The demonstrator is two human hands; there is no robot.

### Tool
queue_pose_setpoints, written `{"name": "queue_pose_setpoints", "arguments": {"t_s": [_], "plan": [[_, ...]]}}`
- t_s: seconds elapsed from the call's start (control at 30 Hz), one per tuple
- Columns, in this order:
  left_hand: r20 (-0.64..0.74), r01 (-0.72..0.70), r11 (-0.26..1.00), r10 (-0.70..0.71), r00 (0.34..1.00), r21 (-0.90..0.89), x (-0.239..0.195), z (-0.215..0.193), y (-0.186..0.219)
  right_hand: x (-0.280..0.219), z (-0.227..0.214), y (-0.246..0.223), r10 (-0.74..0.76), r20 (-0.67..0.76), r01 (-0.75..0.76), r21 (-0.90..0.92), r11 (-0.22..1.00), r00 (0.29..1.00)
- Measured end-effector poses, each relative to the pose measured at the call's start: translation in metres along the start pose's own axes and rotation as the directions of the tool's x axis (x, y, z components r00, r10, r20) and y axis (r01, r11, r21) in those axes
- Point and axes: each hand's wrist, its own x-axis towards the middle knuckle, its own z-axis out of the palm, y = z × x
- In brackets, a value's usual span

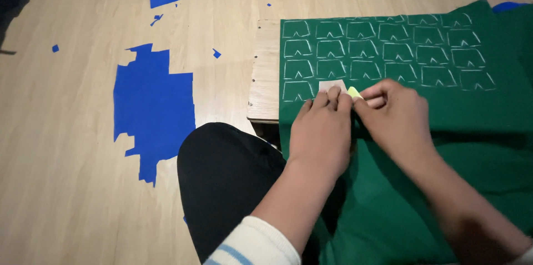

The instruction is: Using a small template and tailor's chalk to mark a grid of patterns onto green fabric.

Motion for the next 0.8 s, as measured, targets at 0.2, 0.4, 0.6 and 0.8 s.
{"name": "queue_pose_setpoints", "arguments": {"t_s": [0.2, 0.4, 0.6, 0.8], "plan": [[0.151, 0.005, 0.998, -0.014, 0.988, 0.062, 0.006, -0.013, 0.003, 0.024, 0.004, 0.003, -0.062, 0.024, 0.063, -0.067, 0.996, 0.998], [0.222, -0.004, 0.997, -0.012, 0.975, 0.073, -0.003, -0.042, 0.008, 0.031, 0.000, -0.002, -0.093, 0.043, 0.094, -0.020, 0.995, 0.995], [-0.010, -0.034, 0.986, 0.036, 0.999, 0.161, 0.004, 0.004, -0.002, 0.010, -0.016, -0.011, -0.047, 0.113, 0.062, -0.133, 0.989, 0.992], [-0.043, -0.033, 0.978, 0.043, 0.998, 0.207, 0.006, 0.012, -0.003, 0.025, -0.011, -0.015, -0.066, 0.092, 0.077, -0.121, 0.990, 0.994]]}}
